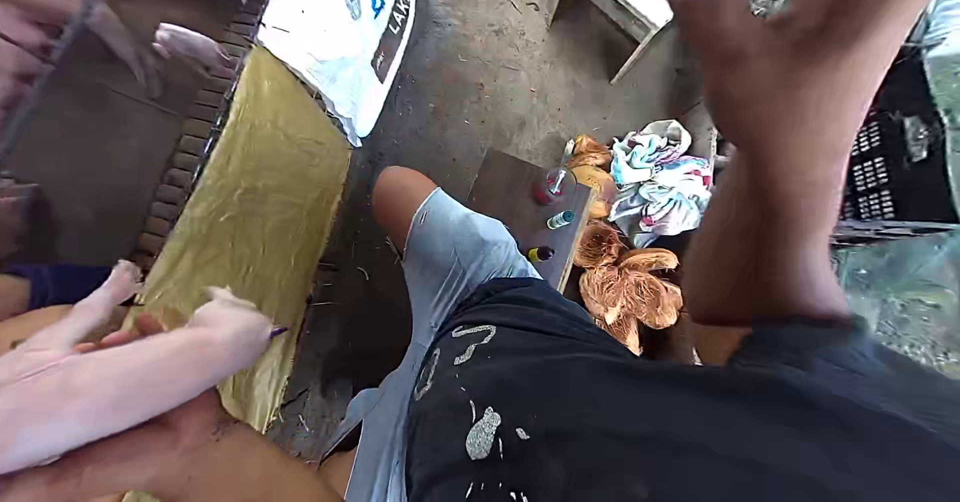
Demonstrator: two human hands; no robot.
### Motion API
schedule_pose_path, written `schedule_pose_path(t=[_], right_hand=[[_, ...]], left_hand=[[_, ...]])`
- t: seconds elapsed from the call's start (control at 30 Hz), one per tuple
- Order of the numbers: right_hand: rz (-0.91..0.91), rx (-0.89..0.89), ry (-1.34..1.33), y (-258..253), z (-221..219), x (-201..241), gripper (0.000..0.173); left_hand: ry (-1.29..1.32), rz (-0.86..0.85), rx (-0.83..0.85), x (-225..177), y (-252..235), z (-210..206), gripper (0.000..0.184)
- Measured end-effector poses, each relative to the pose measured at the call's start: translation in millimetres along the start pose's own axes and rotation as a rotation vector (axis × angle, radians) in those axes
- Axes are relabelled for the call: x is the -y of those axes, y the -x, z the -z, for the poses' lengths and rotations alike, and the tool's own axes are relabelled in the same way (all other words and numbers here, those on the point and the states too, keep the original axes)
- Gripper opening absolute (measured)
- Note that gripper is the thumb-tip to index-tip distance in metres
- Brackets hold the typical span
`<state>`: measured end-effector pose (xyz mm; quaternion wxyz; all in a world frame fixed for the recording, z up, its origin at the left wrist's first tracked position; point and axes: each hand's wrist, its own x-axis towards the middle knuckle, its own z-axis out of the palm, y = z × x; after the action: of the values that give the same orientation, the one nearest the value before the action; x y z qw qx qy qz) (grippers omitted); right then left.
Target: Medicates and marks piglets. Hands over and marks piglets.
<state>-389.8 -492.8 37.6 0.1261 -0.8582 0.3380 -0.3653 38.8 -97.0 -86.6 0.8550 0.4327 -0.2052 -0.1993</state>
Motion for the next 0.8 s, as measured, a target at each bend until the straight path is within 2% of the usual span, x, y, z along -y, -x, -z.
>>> schedule_pose_path(t=[0.1, 0.17, 0.2, 0.3, 0.4, 0.43, 0.5, 0.53, 0.6, 0.67, 0.73, 0.8], right_hand=[[-0.428, 0.352, 0.196, 68, -6, -72, 0.033], [-0.607, 0.553, 0.154, 127, -41, -114, 0.026], [-0.665, 0.612, 0.091, 159, -64, -133, 0.027], [-0.875, 0.646, -0.091, 243, -130, -162, 0.051], [-0.979, 0.619, -0.182, 272, -175, -160, 0.073], [-0.956, 0.587, -0.183, 277, -186, -162, 0.072], [-0.879, 0.509, -0.165, 289, -196, -169, 0.057], [-0.824, 0.461, -0.147, 296, -194, -171, 0.048], [-0.672, 0.391, -0.176, 293, -177, -160, 0.048], [-0.509, 0.378, -0.266, 258, -148, -125, 0.053], [-0.341, 0.361, -0.313, 206, -122, -90, 0.048], [-0.116, 0.435, -0.305, 149, -114, -54, 0.049]], left_hand=[[0.058, 0.012, -0.094, -4, -4, 21, 0.079], [0.07, 0.0, -0.134, -8, -6, 29, 0.075], [0.055, 0.013, -0.102, -9, -8, 35, 0.08], [0.031, 0.023, -0.042, -13, -10, 32, 0.085], [-0.043, -0.005, -0.01, -19, -5, 4, 0.087], [-0.074, -0.038, 0.018, -19, -3, 0, 0.088], [-0.063, -0.089, 0.049, -18, 1, -4, 0.09], [-0.042, -0.103, 0.061, -18, 4, -11, 0.09], [-0.054, -0.134, 0.106, -20, 9, -19, 0.093], [-0.043, -0.155, 0.102, -23, 9, -17, 0.091], [-0.03, -0.205, 0.001, -25, 10, -15, 0.085], [-0.009, -0.277, -0.078, -27, 10, -17, 0.079]])
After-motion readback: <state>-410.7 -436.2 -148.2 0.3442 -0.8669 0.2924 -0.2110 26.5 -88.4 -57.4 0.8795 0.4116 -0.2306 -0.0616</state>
